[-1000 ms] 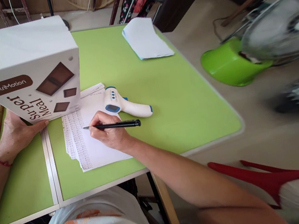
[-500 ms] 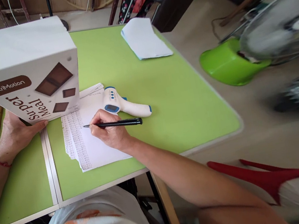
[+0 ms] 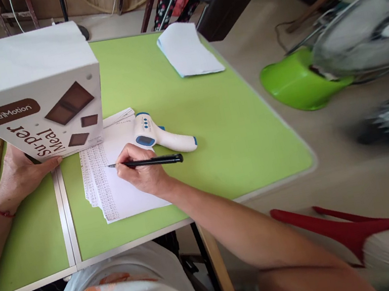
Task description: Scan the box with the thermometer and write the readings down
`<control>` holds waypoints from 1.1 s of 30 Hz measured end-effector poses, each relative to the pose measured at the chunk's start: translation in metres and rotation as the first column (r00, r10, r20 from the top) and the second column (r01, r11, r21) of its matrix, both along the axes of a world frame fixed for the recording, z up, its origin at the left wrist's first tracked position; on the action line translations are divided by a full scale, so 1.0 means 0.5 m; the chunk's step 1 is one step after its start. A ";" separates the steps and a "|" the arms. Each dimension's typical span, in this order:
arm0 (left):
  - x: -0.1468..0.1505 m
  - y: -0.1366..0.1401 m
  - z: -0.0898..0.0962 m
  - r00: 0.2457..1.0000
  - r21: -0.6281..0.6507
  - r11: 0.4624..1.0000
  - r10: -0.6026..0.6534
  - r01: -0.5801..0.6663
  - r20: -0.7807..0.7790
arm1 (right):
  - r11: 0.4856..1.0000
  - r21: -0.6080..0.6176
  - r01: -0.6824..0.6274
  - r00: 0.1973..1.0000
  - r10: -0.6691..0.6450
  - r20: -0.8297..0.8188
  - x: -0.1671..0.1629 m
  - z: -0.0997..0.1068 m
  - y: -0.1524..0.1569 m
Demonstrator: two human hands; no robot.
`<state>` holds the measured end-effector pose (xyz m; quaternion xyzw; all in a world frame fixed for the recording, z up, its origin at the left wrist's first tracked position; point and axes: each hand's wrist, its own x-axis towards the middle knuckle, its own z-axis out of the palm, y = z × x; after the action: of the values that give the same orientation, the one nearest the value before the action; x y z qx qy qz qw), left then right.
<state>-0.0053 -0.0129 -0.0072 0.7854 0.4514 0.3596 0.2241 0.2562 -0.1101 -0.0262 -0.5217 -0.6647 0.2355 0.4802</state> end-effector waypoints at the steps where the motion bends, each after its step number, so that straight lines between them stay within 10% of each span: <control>1: 0.000 0.000 0.000 1.000 0.002 1.000 0.002 -0.002 0.000 | 1.000 -0.004 0.007 1.000 -0.007 -0.003 0.000 0.000 0.000; 25: 0.000 0.003 -0.004 1.000 -0.032 0.999 0.009 -0.008 0.022 | 0.998 0.064 0.025 0.996 -0.030 0.084 0.002 -0.002 0.001; 33: 0.000 -0.003 0.001 0.994 -0.033 0.999 -0.006 0.010 0.113 | 0.928 0.372 0.010 0.953 -0.122 0.278 0.019 0.006 -0.005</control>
<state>-0.0052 -0.0146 -0.0068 0.7618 0.4408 0.3949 0.2635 0.2658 -0.1127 -0.0230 -0.4746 -0.7432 0.0102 0.4715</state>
